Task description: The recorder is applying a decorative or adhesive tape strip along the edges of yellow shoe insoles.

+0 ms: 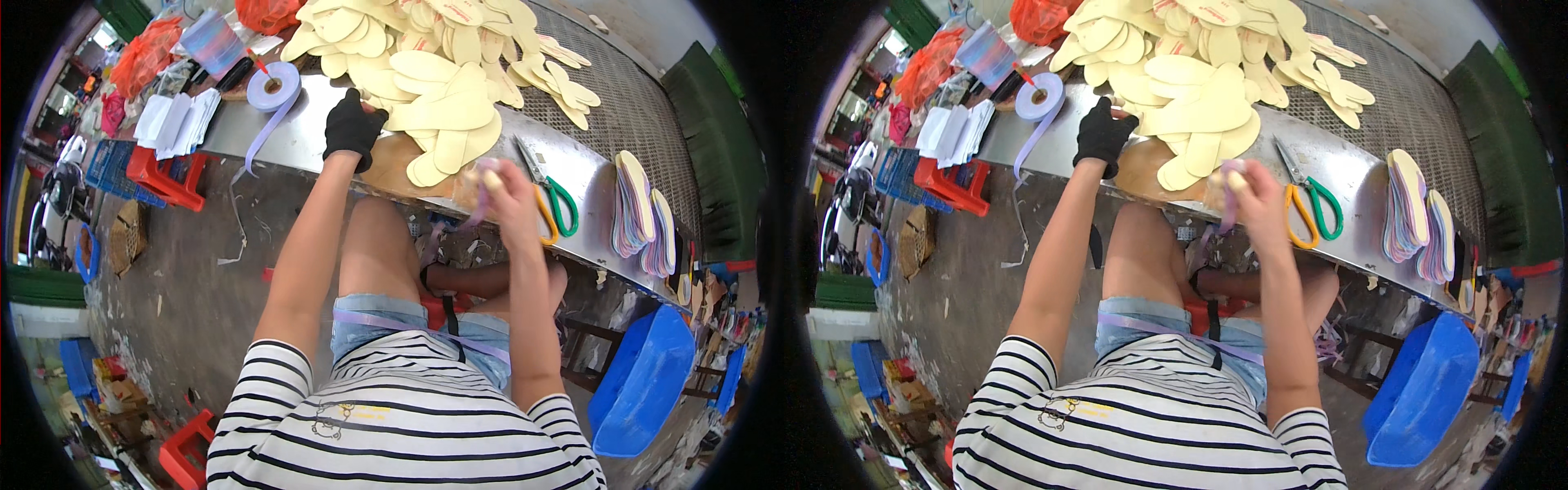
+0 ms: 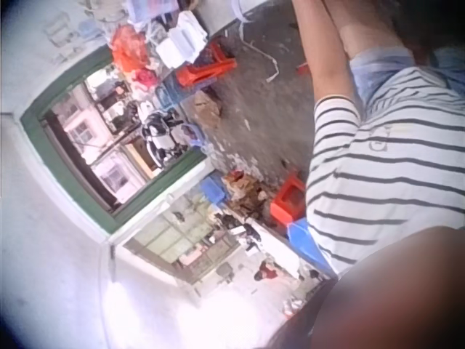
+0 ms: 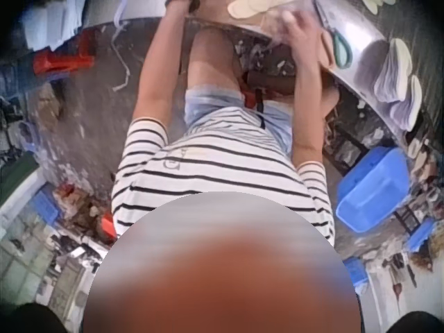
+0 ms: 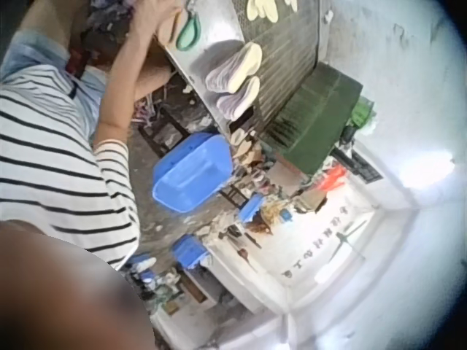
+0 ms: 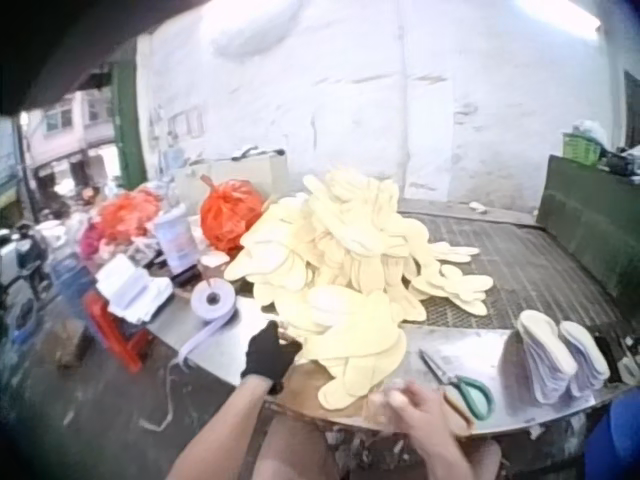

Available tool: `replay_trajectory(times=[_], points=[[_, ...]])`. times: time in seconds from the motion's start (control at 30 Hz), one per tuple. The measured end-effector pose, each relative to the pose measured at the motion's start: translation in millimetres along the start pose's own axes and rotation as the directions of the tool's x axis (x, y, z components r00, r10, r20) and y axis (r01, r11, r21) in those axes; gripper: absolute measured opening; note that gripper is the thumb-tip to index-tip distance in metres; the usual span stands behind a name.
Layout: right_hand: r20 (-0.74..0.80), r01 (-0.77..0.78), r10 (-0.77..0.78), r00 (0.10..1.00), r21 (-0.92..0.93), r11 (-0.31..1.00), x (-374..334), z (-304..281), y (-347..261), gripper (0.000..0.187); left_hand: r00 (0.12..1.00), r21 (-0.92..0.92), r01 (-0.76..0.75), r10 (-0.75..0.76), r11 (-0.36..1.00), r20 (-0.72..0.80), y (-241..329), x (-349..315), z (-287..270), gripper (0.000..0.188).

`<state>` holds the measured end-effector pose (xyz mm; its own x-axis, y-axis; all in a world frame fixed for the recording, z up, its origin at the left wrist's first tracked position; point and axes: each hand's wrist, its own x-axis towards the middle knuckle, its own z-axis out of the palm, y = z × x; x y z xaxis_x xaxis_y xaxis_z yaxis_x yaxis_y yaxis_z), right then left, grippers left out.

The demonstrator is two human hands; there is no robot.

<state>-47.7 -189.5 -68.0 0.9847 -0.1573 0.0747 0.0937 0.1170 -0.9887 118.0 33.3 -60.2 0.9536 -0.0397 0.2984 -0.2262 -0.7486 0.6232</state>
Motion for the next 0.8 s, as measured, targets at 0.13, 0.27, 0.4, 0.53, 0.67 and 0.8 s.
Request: replay_trajectory(times=[0.13, 0.27, 0.4, 0.53, 0.67, 0.8], points=[[0.086, 0.193, -0.207, 0.975, -0.792, 0.579, 15.6, 46.4, -2.4, 0.015, 0.964, -0.492, 0.236, -0.139, 0.838, 0.226, 5.8, 5.7, -3.5, 0.025], [0.101, 0.264, -0.332, 0.938, -0.828, 0.495, 12.5, 48.7, 6.0, 0.020, 0.894, -0.893, 0.448, -0.009, 0.047, 0.448, 35.7, -6.1, -41.8, 0.023], [-0.022, 0.089, -0.107, 0.994, -0.408, 0.909, 4.8, 36.1, -8.4, 0.018, 0.905, -0.909, 0.414, 0.118, -0.037, 0.408, 39.7, -54.7, -35.5, 0.029], [-0.048, -0.043, 0.065, 0.997, 0.367, 0.929, -38.1, 15.8, -32.9, 0.018, 0.853, -0.844, 0.521, 0.097, -0.123, 0.513, 55.0, -119.1, -22.8, 0.024], [-0.148, 0.015, 0.033, 0.988, 0.314, 0.949, -54.2, 12.2, -43.0, 0.017, 0.837, -0.831, 0.544, 0.013, -0.112, 0.547, 82.9, -158.8, -1.0, 0.022], [-0.039, -0.030, 0.032, 0.999, 0.045, 0.999, -61.9, 26.7, -63.9, 0.010, 0.868, -0.881, 0.415, 0.192, 0.227, 0.459, 68.6, -182.7, 27.7, 0.027]])
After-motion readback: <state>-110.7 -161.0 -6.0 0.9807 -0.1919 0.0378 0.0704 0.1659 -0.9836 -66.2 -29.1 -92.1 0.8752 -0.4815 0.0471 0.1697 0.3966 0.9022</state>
